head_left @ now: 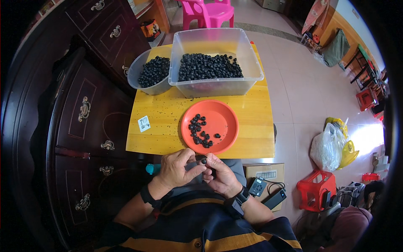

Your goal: Manually sorting small black manufactured parts from a large bin into a small plate.

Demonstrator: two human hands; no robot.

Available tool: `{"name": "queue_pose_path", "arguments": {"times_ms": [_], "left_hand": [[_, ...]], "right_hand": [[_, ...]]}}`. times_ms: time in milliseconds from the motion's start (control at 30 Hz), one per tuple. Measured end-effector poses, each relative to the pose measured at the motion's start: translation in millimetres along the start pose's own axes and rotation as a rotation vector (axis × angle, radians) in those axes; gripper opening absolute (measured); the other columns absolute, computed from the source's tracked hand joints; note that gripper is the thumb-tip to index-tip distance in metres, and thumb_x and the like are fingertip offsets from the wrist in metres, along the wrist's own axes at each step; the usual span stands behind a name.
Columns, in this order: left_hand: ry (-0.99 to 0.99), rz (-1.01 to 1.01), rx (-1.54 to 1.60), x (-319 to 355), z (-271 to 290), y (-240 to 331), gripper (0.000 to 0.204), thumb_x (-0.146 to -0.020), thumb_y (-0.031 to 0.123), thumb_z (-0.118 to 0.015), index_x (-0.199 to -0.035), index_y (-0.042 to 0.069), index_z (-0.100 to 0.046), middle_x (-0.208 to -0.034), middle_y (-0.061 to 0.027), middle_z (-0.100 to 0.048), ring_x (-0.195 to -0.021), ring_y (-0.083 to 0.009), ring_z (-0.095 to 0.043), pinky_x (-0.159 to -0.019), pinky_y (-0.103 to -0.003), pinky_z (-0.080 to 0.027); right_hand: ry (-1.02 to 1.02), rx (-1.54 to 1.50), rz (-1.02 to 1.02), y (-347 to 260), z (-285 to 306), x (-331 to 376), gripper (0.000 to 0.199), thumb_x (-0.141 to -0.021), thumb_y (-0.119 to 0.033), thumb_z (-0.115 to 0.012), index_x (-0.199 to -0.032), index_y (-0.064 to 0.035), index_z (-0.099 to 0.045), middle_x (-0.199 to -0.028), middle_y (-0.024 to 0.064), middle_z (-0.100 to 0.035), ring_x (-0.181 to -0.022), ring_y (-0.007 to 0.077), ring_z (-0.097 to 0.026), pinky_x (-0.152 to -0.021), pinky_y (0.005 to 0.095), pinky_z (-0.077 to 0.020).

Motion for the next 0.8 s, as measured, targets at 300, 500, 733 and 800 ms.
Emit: {"name": "queue_pose_path", "arguments": {"times_ms": [300, 500, 733, 800], "left_hand": [[-0.055, 0.01, -0.04, 0, -1, 3, 0.038, -0.081, 0.044, -0.073, -0.087, 0.009, -0.059, -0.069, -0.0033, -0.063, -0.062, -0.0221, -0.065, -0.054, -0.034, -0.049], [-0.076, -0.005, -0.098, 5, -5, 0, 0.038, -0.082, 0.046, -0.07, -0.084, 0.01, -0.059, -0.067, -0.0026, -0.062, -0.059, -0.0225, -0.065, -0.052, -0.035, -0.049], [-0.095, -0.018, -0.069, 6, -4, 3, 0.032, -0.085, 0.039, -0.069, -0.082, 0.008, -0.059, -0.063, -0.0047, -0.06, -0.057, -0.0233, -0.063, -0.051, -0.034, -0.048], [-0.081, 0.004, -0.002, 4, -3, 3, 0.029, -0.085, 0.034, -0.071, -0.082, 0.007, -0.06, -0.064, -0.0056, -0.061, -0.057, -0.0235, -0.064, -0.051, -0.033, -0.047]], "right_hand": [[0.016, 0.012, -0.016, 2, -1, 0, 0.007, -0.096, -0.019, -0.06, -0.095, -0.0142, -0.056, -0.079, -0.005, -0.055, -0.06, 0.0034, -0.048, -0.052, 0.018, -0.0376], [0.032, 0.005, -0.012, 6, 1, 1, 0.005, -0.096, -0.015, -0.06, -0.095, -0.0132, -0.055, -0.076, -0.005, -0.054, -0.059, 0.0033, -0.048, -0.051, 0.0168, -0.0379], [-0.02, 0.016, -0.001, 8, 5, -2, 0.004, -0.095, -0.014, -0.059, -0.096, -0.0133, -0.055, -0.077, -0.0041, -0.054, -0.061, 0.0043, -0.05, -0.052, 0.0178, -0.0397], [-0.011, 0.019, -0.002, 10, 8, -3, 0.003, -0.096, -0.014, -0.058, -0.096, -0.0135, -0.055, -0.078, -0.0041, -0.054, -0.062, 0.0047, -0.05, -0.052, 0.0182, -0.04]]}}
Point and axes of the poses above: each hand's wrist, its own x-axis away from the middle knuckle, its own z-axis out of the back of the hand, y = z × x, the point moved 4 cm from there along -x, towards the middle knuckle
